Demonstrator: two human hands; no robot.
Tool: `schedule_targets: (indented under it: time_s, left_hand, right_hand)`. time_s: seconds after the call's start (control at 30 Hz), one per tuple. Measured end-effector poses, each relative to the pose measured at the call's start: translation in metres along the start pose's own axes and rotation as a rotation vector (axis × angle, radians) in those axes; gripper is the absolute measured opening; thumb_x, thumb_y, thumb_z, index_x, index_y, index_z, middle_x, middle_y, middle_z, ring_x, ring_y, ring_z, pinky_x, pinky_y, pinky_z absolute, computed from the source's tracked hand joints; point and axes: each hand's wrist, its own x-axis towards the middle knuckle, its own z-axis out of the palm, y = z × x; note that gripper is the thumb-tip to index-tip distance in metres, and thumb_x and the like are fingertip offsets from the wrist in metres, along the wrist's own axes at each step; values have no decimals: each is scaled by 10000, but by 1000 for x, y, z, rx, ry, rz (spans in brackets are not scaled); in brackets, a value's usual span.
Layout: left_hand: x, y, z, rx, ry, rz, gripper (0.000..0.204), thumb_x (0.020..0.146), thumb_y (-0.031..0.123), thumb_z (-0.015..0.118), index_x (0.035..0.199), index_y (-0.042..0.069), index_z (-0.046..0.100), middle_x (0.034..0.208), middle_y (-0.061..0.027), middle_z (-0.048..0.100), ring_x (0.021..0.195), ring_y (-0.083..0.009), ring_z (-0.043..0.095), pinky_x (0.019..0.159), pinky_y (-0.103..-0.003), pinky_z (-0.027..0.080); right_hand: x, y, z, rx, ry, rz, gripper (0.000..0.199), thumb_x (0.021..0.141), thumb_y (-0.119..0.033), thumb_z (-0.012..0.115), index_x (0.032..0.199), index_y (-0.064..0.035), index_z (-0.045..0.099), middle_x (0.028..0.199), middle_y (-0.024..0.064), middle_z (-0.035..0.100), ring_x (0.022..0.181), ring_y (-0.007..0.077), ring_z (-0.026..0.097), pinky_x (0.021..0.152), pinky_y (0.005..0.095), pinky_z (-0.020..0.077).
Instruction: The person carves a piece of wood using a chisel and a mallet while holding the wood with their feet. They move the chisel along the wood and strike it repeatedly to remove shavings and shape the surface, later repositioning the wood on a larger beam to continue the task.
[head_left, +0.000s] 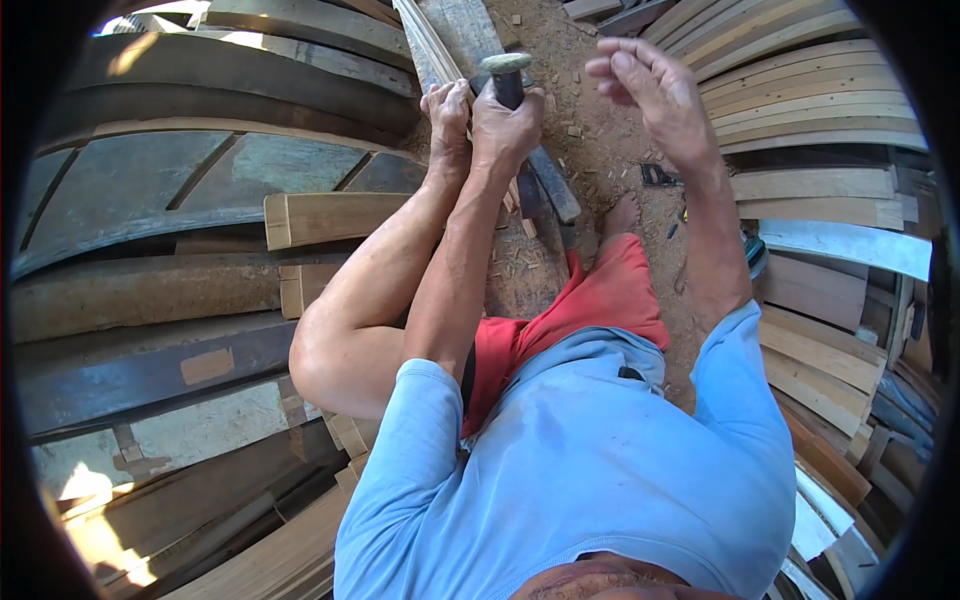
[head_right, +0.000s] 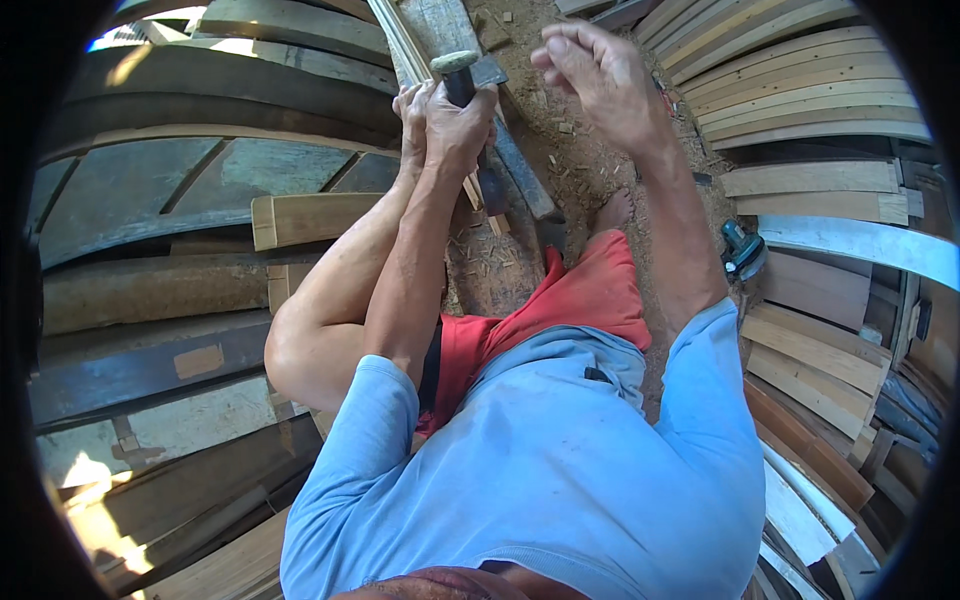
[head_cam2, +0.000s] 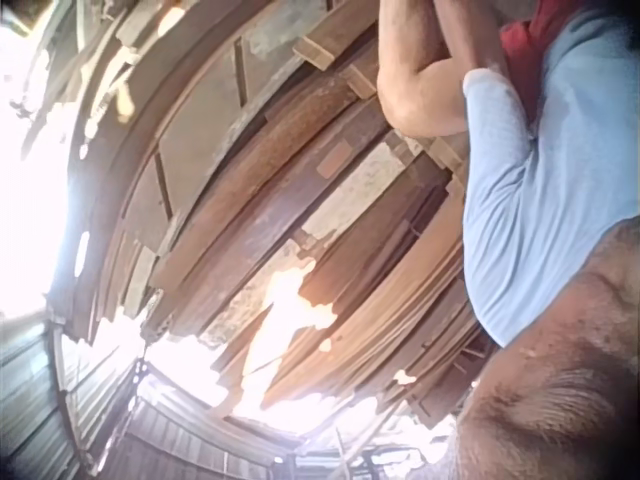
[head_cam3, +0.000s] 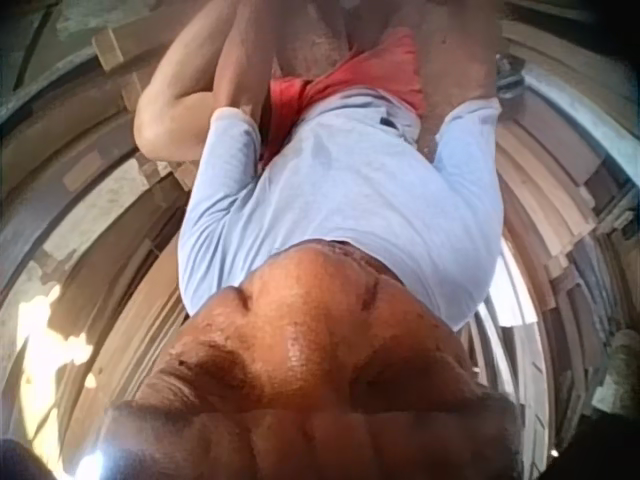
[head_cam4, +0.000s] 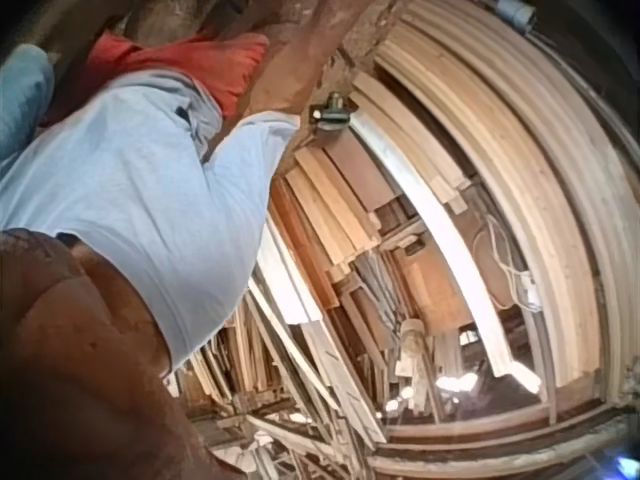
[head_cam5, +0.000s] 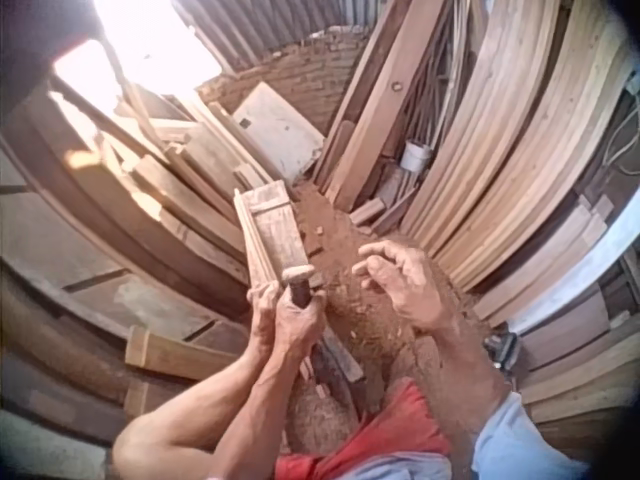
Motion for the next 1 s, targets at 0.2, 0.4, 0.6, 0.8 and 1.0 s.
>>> schedule_targets:
  time_s: [0.2,0.4,0.6,0.8,1.0]
  left_hand:
    - [12,-12,-2,-48,-13,-29,204,910,218,658,916,36,568,592,-38,590,435,-131,554,412,-274,428]
    - [24,-44,3,102,-3,55,171,902,137,671,1003,20,598,728,-50,629,631,-161,625,578,-327,498]
    - [13,-33,-18,113,98,57,211,877,152,682,1002,3,599,740,-49,632,663,-148,612,626,-317,500]
    - [13,-43,-3,100,3,82,244,880,152,680,1051,11,576,633,-29,579,516,-136,587,493,-274,476]
    - [4,-56,-12,72,49,226,211,919,154,670,1060,14,598,690,-23,595,576,-116,610,537,-271,501]
  right_hand:
    - [91,-51,-5,78,55,-238,470,1050,-396,594,1279,15,611,1040,83,710,913,138,668,826,288,539]
    - [153,111,98,-664,-215,-425,754,1028,-499,560,1512,46,367,1425,295,534,1348,378,517,1124,434,415]
    - [130,23,93,-253,-531,-98,866,1012,-565,549,1550,63,294,1445,334,506,1370,390,500,1128,444,417]
    - [161,14,77,-489,-414,-323,697,1017,-503,578,1419,55,467,1306,259,597,1191,326,603,1005,398,500]
    - [123,48,118,-456,-475,-393,757,979,-594,568,1457,-12,488,1389,325,541,1300,422,553,1097,456,449]
